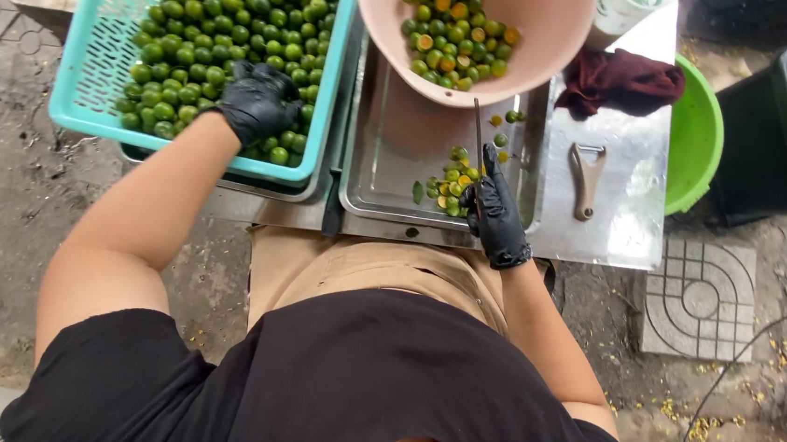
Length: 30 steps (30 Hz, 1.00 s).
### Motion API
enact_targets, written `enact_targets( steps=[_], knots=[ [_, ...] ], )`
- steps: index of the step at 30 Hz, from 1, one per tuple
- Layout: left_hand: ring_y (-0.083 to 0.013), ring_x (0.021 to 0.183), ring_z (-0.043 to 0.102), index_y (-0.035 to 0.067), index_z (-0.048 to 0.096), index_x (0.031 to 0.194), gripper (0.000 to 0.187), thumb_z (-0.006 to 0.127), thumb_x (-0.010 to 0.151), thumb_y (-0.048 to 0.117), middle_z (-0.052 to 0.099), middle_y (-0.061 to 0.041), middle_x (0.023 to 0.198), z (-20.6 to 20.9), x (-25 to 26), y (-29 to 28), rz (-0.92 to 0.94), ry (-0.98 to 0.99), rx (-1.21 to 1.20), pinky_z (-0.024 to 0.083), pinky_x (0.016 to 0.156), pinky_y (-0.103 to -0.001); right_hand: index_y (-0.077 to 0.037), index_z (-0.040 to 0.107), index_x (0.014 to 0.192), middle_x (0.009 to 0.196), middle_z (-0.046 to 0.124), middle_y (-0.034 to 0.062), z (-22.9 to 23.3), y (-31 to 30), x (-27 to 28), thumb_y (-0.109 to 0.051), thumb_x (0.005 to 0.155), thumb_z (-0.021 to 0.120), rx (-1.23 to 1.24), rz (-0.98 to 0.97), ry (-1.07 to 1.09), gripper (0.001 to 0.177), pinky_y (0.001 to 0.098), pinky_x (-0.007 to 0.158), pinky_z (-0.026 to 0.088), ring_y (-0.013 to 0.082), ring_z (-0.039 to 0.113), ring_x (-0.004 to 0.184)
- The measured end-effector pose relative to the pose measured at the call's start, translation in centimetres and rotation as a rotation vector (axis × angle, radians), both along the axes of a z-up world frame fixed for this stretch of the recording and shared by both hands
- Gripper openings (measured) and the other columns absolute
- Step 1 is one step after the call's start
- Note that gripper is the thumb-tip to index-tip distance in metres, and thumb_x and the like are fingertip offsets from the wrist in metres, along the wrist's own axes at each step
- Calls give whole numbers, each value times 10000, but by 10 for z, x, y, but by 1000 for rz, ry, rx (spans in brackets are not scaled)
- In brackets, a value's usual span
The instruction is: Cutting small green citrus fruits (calamansi) in half with a knife.
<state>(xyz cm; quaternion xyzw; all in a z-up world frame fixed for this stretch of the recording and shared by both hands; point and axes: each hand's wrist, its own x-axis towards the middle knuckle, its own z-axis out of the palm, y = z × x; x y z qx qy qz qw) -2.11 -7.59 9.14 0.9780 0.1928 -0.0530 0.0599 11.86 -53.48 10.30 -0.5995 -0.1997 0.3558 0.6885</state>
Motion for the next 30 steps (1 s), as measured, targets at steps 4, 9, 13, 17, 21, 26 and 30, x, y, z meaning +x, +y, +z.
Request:
enact_targets(
  steps=[4, 9, 13, 17, 21, 26, 30],
  knots=[
    [-425, 1308, 507, 141, 707, 1251, 519, 550, 963, 543, 563, -204, 1425, 40, -7, -39, 52, 217, -65, 408, 1091, -567, -243, 254, 1673, 829, 566, -10, 8, 3, -9, -286, 1095, 496, 7, 46, 41, 628, 186, 473, 312, 40, 367, 551],
    [-430, 1306, 545, 149, 689, 1314, 542, 514, 982, 540, 615, -213, 1404, 5, 4, -2, -96, 392, -127, 454, 1089, -527, -238, 235, 1685, 815, 546, -16, -3, -8, -2, -269, 1099, 522, 45, 64, 29, 653, 186, 493, 308, 35, 367, 579],
    [-405, 1267, 572, 122, 609, 1391, 654, 558, 944, 597, 616, -218, 1379, 34, -15, -5, -73, 333, -280, 465, 1057, -491, -213, 259, 1664, 781, 553, -25, -30, -12, 3, -261, 1083, 506, 1, -9, 33, 633, 193, 478, 327, 38, 385, 548],
    [-397, 1122, 687, 119, 588, 1421, 653, 559, 965, 587, 715, -236, 1254, 104, -22, -45, 196, 301, -463, 519, 990, -472, -161, 284, 1698, 790, 489, -37, -45, -9, 2, -218, 1116, 536, 92, 9, 16, 637, 191, 563, 334, 45, 406, 646],
    [-295, 973, 666, 90, 650, 1238, 471, 540, 1058, 511, 702, -154, 1122, -47, -34, 56, -19, -129, -426, 523, 860, -395, -135, 311, 1728, 904, 501, -33, -20, -3, -4, -222, 1188, 517, 80, 52, -194, 584, 201, 702, 407, 57, 448, 780],
    [-155, 643, 597, 139, 653, 1056, 339, 464, 995, 413, 617, -43, 849, 11, -24, 54, 610, -671, -1527, 432, 483, -282, -169, 284, 1655, 766, 504, -45, -7, 1, -1, -265, 1092, 501, 35, 51, -1, 611, 168, 507, 312, 29, 373, 582],
    [-137, 659, 467, 145, 615, 1094, 188, 511, 1001, 272, 548, -1, 926, 17, -22, 72, 506, -710, -1914, 403, 566, -267, -170, 287, 1661, 824, 526, -43, -12, 0, -5, -269, 1095, 518, 10, 29, -23, 620, 172, 541, 324, 34, 389, 629]
  ],
)
